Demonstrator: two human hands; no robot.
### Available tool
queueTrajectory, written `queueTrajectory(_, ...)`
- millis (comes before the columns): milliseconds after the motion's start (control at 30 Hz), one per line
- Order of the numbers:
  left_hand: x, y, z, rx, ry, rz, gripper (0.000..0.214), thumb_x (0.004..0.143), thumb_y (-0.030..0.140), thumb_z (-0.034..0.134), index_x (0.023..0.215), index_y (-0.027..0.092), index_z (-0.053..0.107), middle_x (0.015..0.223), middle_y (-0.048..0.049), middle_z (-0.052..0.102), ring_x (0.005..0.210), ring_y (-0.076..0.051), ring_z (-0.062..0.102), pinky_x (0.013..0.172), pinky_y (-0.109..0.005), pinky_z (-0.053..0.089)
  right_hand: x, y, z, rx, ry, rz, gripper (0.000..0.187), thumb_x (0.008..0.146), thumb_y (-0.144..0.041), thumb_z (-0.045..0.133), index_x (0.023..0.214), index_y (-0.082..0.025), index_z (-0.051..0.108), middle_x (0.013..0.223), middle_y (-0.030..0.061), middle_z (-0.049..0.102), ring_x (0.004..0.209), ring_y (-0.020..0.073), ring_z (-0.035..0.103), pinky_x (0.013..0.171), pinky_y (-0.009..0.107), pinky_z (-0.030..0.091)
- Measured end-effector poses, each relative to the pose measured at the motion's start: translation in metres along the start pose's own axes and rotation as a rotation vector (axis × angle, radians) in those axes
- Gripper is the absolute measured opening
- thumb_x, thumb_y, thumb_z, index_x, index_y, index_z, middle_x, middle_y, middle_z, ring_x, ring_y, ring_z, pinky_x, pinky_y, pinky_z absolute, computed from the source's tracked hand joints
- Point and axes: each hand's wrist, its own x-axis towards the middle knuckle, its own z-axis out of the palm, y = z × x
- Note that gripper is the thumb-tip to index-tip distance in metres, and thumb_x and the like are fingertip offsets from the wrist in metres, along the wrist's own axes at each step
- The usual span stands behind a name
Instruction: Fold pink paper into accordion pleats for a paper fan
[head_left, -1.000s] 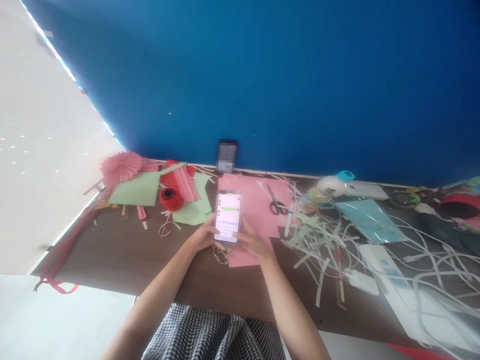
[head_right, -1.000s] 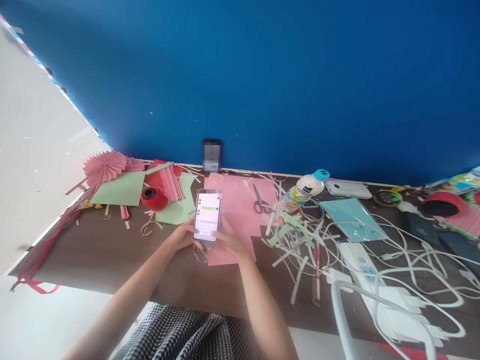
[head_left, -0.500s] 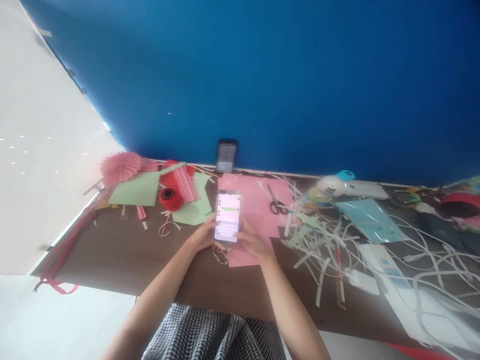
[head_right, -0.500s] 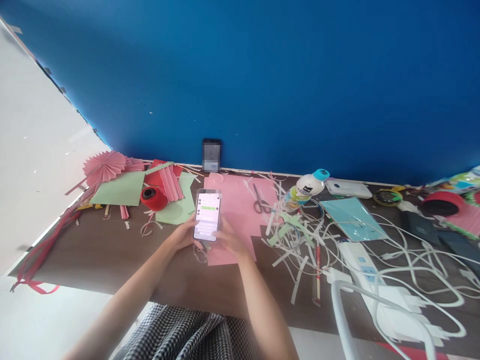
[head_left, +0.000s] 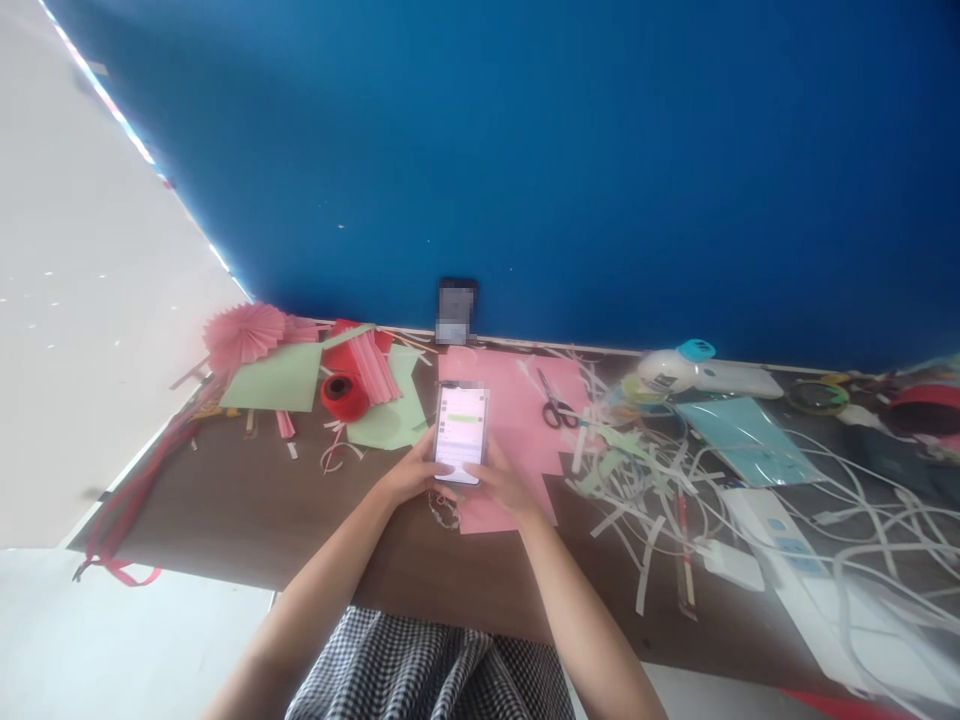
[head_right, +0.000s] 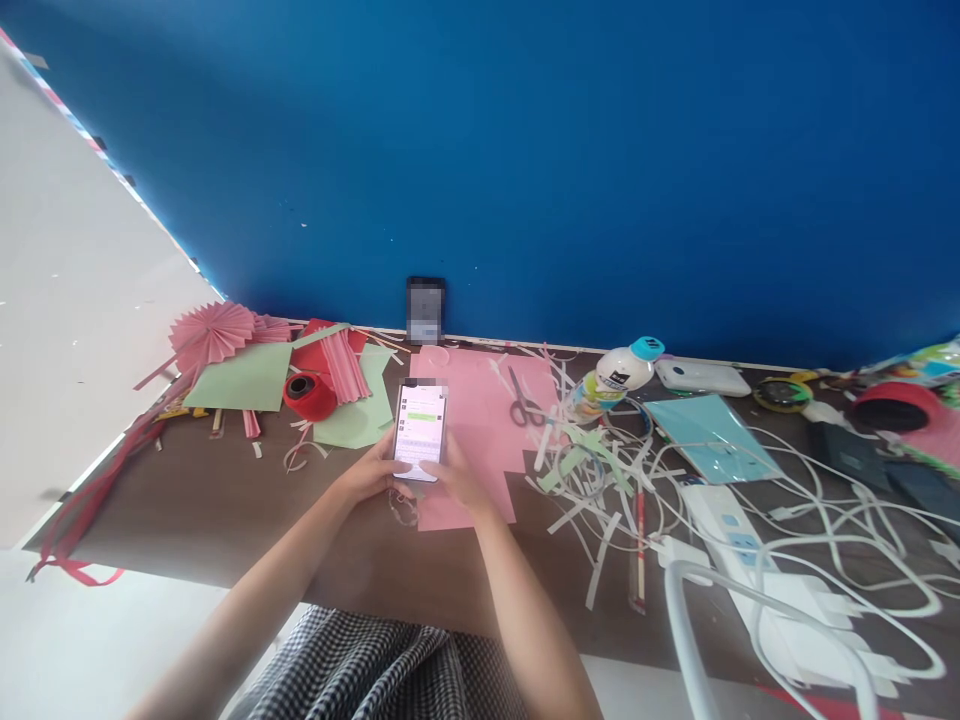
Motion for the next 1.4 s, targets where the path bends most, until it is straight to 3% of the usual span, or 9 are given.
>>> queueTrajectory(333, 0.003, 0.002, -0.002, -0.120, -0.022, -0.020, 0.063, 0.080, 0.022, 0.049, 0.134, 0.034, 0.019, 0.125, -0.0117, 0.047, 0.093, -0.029, 0.060, 0.052, -0.038, 0.057, -0.001, -0.010, 0.001, 0.029, -0.073, 0.015, 0.056, 0.073, -0.027, 0.061, 0.125, -0.026, 0.039, 0.129, 0.0075, 0.046, 0.114, 0.0265, 0.046, 0.093, 0.049, 0.039)
queueTrajectory(633, 0.000, 0.002, -0.002, -0.095, -0.047, -0.019, 0.083, 0.069, 0.003, 0.049, 0.135, 0.037, 0.013, 0.127, -0.0102, 0.046, 0.094, -0.029, 0.060, 0.057, -0.038, 0.058, 0.000, -0.005, 0.001, 0.002, 0.042, 0.017, 0.051, 0.076, -0.025, 0.059, 0.124, -0.029, 0.042, 0.126, 0.0046, 0.050, 0.113, 0.0254, 0.048, 0.094, 0.048, 0.039)
queueTrajectory(967, 0.002, 0.003, 0.001, -0.113, -0.028, -0.018, 0.064, 0.080, 0.018, 0.046, 0.135, 0.035, 0.016, 0.129, -0.0123, 0.043, 0.098, -0.031, 0.057, 0.053, -0.039, 0.057, 0.001, -0.003, 0.000, 0.041, 0.014, 0.016, 0.054, 0.076, -0.022, 0.057, 0.126, -0.027, 0.038, 0.124, 0.0052, 0.051, 0.113, 0.0260, 0.047, 0.091, 0.049, 0.041)
queueTrajectory(1233, 0.002, 0.001, -0.001, -0.102, -0.080, -0.039, 0.084, 0.069, 0.002, 0.049, 0.134, 0.040, 0.013, 0.135, -0.0081, 0.037, 0.103, -0.030, 0.054, 0.065, -0.043, 0.056, 0.002, 0.005, 0.007, -0.144, 0.234, -0.008, 0.051, 0.072, -0.028, 0.062, 0.120, -0.027, 0.042, 0.116, 0.0040, 0.057, 0.106, 0.0236, 0.054, 0.088, 0.044, 0.045)
queueTrajectory(1400, 0.003, 0.000, -0.002, -0.105, -0.080, -0.039, 0.085, 0.067, 0.000, 0.047, 0.134, 0.040, 0.012, 0.135, -0.0077, 0.037, 0.102, -0.030, 0.055, 0.065, -0.044, 0.056, 0.003, 0.007, 0.006, -0.091, 0.213, -0.035, 0.049, 0.071, -0.028, 0.063, 0.117, -0.027, 0.045, 0.115, 0.0042, 0.058, 0.104, 0.0244, 0.055, 0.087, 0.045, 0.045)
